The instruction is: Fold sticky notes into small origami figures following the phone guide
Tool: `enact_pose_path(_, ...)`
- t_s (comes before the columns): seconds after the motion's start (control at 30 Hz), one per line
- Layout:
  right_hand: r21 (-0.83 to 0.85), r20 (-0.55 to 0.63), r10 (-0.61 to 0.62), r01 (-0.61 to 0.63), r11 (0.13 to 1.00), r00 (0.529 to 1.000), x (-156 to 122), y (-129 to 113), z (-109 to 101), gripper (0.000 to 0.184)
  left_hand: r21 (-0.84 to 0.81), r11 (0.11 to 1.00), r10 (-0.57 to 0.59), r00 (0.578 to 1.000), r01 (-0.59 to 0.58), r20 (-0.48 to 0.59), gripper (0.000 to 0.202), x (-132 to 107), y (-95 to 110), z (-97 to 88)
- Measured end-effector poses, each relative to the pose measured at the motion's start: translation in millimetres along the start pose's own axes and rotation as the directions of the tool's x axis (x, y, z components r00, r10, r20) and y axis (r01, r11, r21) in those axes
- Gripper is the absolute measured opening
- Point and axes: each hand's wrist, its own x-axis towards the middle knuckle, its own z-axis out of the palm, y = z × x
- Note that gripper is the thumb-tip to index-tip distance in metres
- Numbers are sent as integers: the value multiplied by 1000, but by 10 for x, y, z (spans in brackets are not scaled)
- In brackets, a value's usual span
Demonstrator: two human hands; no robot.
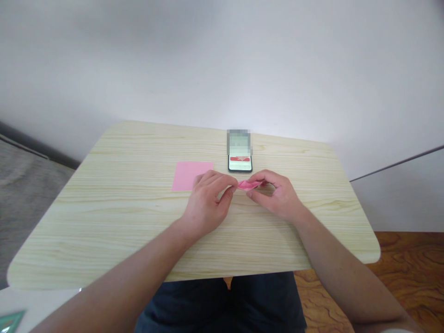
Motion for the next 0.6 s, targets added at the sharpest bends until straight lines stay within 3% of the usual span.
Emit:
enact_pose_path(0.13,-35,-6,11,-11,999,1000,0,7,3,29,24,1000,-2,1000,2,20,14,-1,16,-9)
enact_pose_path(0.43,-58,25,-112,113,992,993,26,54,-13,18,31,998,-49,998,48,29,15,3,27,0)
enact_pose_path(0.6,-48,40,-122,124,991,992,22,74,4,17,43,998,-45,998,43,40,14,0,9,7)
